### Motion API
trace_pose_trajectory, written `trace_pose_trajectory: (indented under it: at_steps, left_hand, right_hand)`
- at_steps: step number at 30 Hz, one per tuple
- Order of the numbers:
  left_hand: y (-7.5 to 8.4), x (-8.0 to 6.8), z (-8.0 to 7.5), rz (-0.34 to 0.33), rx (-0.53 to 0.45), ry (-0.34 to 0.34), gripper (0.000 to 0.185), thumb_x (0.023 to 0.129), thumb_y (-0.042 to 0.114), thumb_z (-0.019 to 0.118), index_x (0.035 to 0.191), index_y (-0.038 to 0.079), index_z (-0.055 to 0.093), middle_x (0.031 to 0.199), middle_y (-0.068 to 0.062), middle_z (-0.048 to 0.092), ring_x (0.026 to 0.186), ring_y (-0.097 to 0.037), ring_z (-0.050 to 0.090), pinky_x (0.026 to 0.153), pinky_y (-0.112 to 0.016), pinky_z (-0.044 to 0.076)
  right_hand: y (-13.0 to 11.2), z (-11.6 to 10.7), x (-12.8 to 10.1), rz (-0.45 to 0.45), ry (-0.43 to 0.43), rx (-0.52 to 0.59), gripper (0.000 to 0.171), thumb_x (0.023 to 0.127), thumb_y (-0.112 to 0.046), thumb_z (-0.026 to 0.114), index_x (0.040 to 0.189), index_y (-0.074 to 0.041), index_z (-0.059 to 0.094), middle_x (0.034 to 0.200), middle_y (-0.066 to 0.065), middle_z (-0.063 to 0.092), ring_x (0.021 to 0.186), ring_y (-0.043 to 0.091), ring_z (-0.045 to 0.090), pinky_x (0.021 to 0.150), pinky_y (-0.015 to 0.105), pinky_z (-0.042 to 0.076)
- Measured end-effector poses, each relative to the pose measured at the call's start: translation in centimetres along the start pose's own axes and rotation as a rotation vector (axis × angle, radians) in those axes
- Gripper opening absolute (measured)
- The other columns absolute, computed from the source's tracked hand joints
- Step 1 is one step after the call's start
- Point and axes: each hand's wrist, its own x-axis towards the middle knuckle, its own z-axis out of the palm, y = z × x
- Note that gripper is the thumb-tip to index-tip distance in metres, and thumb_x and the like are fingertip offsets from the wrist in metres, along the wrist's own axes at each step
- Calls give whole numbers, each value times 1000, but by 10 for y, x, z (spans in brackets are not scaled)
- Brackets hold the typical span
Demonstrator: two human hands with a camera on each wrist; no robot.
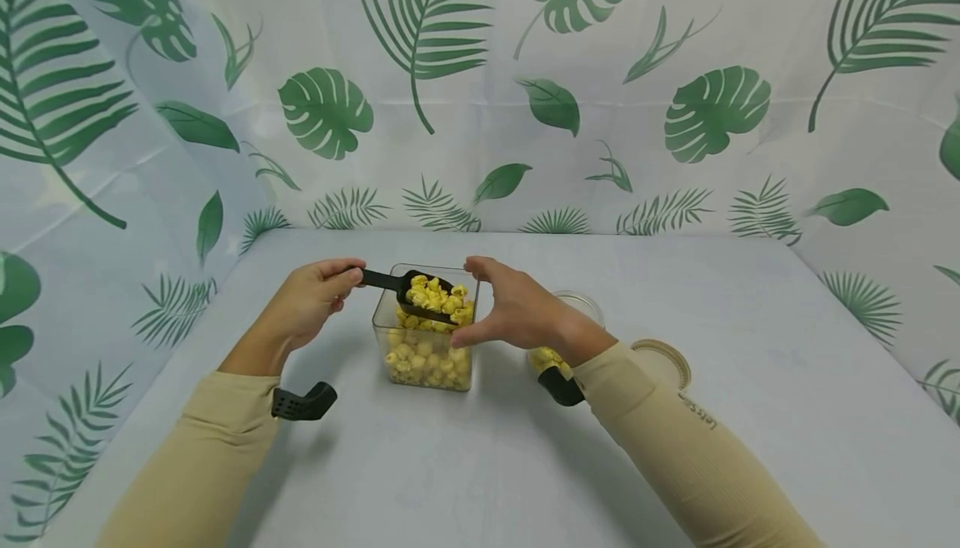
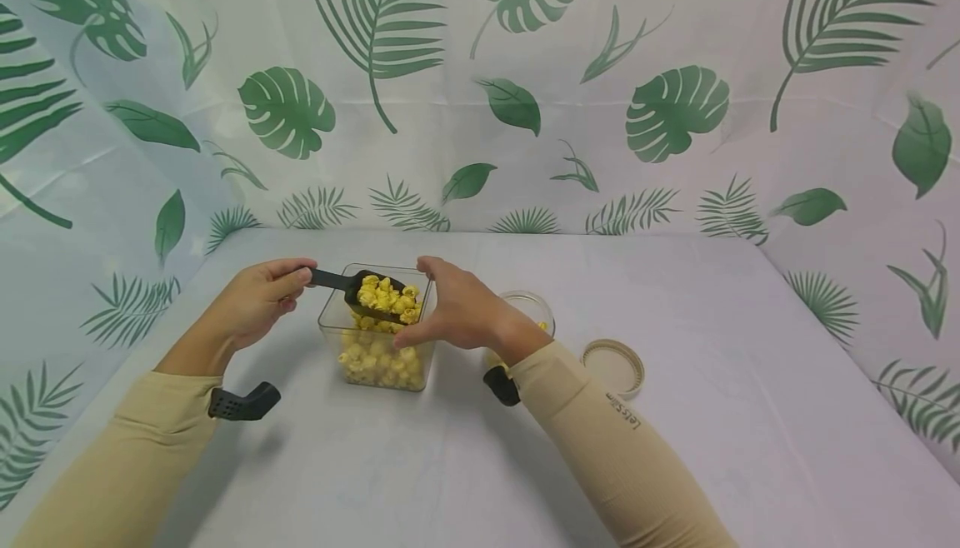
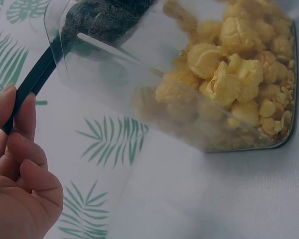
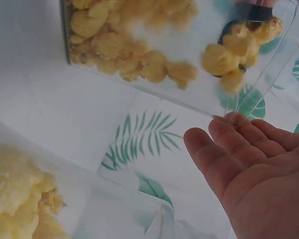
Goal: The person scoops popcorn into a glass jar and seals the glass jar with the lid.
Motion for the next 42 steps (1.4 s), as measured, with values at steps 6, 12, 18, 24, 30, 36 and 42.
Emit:
trace_pose_trajectory:
  at_steps: [6,12,18,24,30,36,42]
  left_hand:
    - [-1,0,1,11,-28,-4,46,108,19,50,144,-9,44,102,-2,55,78,-13,38,69,-26,37]
    - [-3,2,3,10,-40,-16,46,108,19,50,144,-8,44,102,-3,54,78,-13,38,69,-26,37]
    - [-2,0,5,17,-58,-11,46,108,19,50,143,-9,44,99,-1,55,76,-13,38,68,-25,37]
    - [-1,-1,10,25,-77,-23,45,108,17,49,142,-11,44,98,-1,55,77,-12,38,69,-26,37]
    - [-3,-1,11,19,-56,-16,45,108,17,48,144,-10,43,102,-3,54,78,-12,38,69,-25,38]
    - [-7,-2,8,9,-53,-11,46,109,19,47,146,-8,41,106,-4,53,79,-12,38,71,-27,38]
    - [-8,-3,1,5,-61,2,48,109,22,47,146,-7,41,105,-6,51,79,-13,38,72,-26,38]
  right_hand:
    - [0,0,-1,3,2,6,107,77,-38,89,158,-9,26,159,9,33,144,28,31,113,51,30]
    - [1,0,-1,5,-1,17,107,76,-38,89,158,-9,26,159,9,33,145,28,31,113,51,30]
    - [2,1,-1,7,0,16,108,76,-38,89,158,-8,26,159,10,33,145,29,31,113,51,29]
    - [1,1,-1,3,2,14,107,77,-37,89,158,-8,25,159,11,31,145,29,30,114,52,29]
    - [0,1,-1,10,1,8,109,77,-38,89,159,-8,24,160,10,30,146,29,29,114,52,28]
    - [2,-1,-3,-15,16,-17,112,76,-40,89,159,-7,22,161,11,29,146,29,29,115,50,27]
    - [3,-10,-12,-6,32,-47,114,75,-46,89,160,-9,22,161,9,29,146,28,29,114,52,29]
